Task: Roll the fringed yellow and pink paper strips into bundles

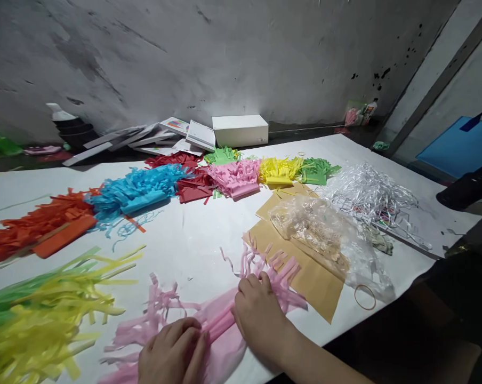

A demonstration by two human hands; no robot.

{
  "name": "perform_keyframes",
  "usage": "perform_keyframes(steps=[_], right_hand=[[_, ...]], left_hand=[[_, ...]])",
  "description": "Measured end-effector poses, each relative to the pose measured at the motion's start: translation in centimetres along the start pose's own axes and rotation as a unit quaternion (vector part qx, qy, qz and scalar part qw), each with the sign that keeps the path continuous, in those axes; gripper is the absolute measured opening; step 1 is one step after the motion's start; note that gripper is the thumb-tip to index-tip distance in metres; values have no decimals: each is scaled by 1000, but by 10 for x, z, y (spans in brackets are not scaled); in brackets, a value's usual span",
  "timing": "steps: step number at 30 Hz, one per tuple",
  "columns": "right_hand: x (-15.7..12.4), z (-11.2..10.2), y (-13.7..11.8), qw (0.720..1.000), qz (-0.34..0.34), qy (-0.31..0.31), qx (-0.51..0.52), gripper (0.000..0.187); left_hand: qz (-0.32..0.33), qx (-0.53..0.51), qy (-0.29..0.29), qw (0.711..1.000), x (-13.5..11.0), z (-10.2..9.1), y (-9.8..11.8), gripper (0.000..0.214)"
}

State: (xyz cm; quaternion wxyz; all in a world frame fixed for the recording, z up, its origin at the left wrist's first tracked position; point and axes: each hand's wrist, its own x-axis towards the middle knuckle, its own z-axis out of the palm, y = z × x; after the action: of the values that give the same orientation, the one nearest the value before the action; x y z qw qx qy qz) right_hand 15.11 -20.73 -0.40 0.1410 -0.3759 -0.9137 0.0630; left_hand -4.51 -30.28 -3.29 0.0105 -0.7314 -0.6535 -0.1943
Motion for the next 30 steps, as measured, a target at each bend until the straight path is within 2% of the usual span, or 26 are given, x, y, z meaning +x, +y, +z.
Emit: perform_keyframes(steps=[2, 5, 7, 10, 11, 13, 15, 17, 19, 24, 27, 30], right_hand=[[5, 3, 2, 1000, 15, 14, -13, 11], [3, 6, 8, 999, 13, 41, -16, 10], [-3, 8, 11, 996, -63, 61, -9, 15], [-9, 13, 12, 974, -214, 81, -2, 20], [-10, 16, 11, 968, -236, 89, -3, 22], [-10, 21, 10, 968, -227, 111, -5, 28], [-10, 23, 8, 970, -204, 130, -2, 31], [-11, 23, 5, 973, -188, 131, 5, 29], [-12, 22, 2, 974, -194, 117, 6, 23], [-19, 23, 4, 970, -225, 83, -24, 24], [-25, 20, 14, 981, -185, 63, -14, 20], [-28, 11, 19, 992, -109, 48, 27, 14]], left_hand=[[-55, 25, -14, 998, 4, 1, 7, 17], [-99, 53, -32, 993, 10, 0, 16, 21], [-104, 57, -47, 992, 13, -1, 20, 22], [-103, 53, -58, 992, 14, -3, 20, 24], [-99, 49, -50, 993, 14, -3, 19, 23], [-75, 41, 1, 996, 13, -3, 17, 16], [-14, 29, 75, 997, 10, -2, 14, 14], [50, 10, 122, 991, 8, 0, 12, 17], [78, -23, 125, 989, 7, 4, 13, 15], [46, -120, 80, 988, 6, 10, 14, 19], [39, -139, 70, 987, 1, 10, 7, 17], [46, -112, 63, 991, -4, 9, 2, 21]])
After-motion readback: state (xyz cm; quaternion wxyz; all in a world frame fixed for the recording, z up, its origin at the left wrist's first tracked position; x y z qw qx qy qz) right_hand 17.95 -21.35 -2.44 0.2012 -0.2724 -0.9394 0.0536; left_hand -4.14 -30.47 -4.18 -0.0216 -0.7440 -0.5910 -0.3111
